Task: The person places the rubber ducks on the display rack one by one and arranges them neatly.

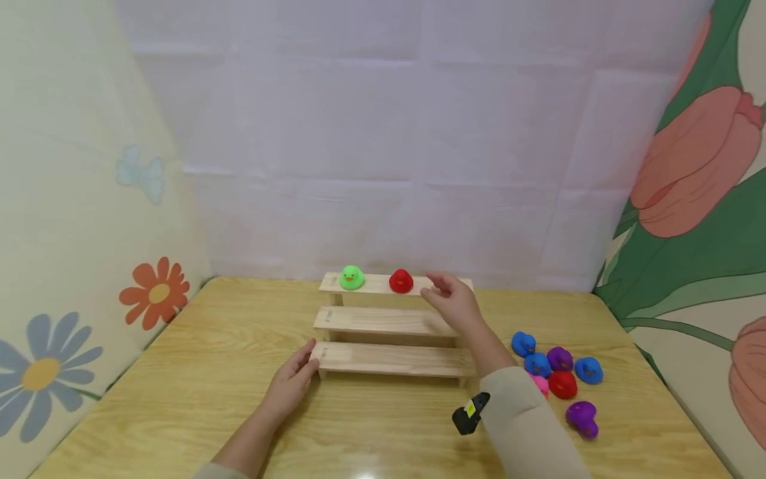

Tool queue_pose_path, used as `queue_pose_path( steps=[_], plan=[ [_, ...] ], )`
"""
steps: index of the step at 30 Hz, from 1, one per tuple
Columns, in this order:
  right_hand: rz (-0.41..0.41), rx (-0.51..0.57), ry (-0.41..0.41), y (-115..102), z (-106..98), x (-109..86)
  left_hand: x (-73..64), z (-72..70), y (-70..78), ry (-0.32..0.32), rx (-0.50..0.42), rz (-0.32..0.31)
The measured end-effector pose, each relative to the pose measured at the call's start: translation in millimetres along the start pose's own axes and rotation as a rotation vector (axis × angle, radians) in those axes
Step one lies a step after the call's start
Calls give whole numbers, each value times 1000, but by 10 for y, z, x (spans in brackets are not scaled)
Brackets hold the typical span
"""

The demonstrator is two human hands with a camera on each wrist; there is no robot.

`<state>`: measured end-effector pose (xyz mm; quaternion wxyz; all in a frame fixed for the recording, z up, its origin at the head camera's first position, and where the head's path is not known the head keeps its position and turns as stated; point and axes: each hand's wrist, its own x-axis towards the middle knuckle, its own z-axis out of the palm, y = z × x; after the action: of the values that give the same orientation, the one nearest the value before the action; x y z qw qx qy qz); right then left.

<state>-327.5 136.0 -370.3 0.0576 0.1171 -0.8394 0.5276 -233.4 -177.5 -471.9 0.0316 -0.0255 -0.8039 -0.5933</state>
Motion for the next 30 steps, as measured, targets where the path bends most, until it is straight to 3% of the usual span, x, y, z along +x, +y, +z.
queue_pose_path(
  steps=[14, 22, 30],
  plan=[
    [-6, -26, 33, 74, -297, -350, 12, 13, -12, 6, 0, -11],
    [44, -39, 79, 147, -443, -559, 4, 6, 1, 1, 11, 18],
    [148, -71, 96, 231, -659, -848, 8, 7, -15, -3, 10, 23]
  ],
)
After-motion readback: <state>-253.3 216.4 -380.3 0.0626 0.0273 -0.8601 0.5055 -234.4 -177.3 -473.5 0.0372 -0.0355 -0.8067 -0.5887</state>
